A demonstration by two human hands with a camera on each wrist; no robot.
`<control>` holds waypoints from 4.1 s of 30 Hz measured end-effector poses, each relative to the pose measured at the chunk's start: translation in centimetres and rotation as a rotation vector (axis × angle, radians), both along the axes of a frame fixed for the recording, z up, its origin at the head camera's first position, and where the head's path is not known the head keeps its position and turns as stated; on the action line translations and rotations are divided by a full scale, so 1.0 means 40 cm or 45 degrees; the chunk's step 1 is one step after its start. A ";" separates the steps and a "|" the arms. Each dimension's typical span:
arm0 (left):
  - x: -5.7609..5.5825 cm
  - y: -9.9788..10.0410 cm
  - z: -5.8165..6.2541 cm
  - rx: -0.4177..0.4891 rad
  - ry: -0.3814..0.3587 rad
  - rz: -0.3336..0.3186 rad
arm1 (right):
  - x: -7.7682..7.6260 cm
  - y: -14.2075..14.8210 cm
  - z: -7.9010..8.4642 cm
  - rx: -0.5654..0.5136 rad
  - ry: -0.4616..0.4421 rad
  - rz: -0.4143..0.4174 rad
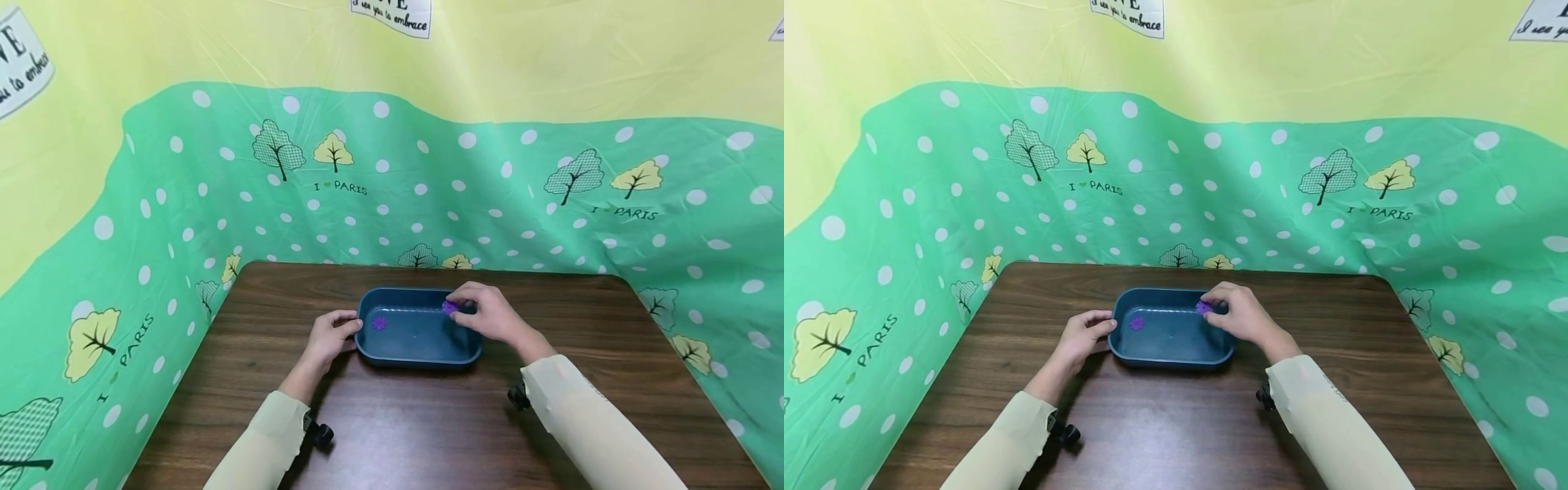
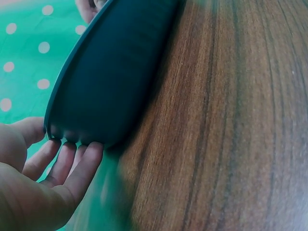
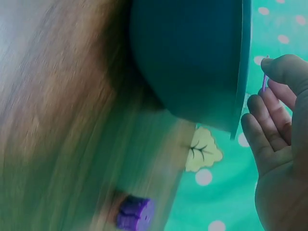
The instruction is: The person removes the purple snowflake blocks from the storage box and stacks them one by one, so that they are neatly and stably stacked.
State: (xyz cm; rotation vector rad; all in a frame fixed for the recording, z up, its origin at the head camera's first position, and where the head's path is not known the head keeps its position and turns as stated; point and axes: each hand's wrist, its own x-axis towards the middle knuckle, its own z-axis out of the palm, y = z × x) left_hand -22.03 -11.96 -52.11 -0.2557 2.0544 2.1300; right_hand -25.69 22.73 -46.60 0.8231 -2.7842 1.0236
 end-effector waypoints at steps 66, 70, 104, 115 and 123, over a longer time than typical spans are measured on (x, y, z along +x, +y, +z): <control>0.000 -0.001 0.003 0.046 -0.008 -0.020 | 0.058 0.286 -0.148 0.130 -0.008 -0.331; -0.002 -0.001 0.004 0.044 -0.009 -0.023 | 0.056 0.288 -0.149 0.128 -0.007 -0.327; 0.002 -0.007 -0.003 0.028 -0.001 -0.006 | -0.001 0.163 -0.030 0.057 0.131 -0.140; 0.001 -0.002 0.002 0.004 0.003 -0.015 | -0.037 0.030 0.008 0.048 0.065 -0.014; -0.002 0.002 0.000 -0.005 0.005 -0.022 | -0.046 -0.061 -0.005 0.079 0.004 0.016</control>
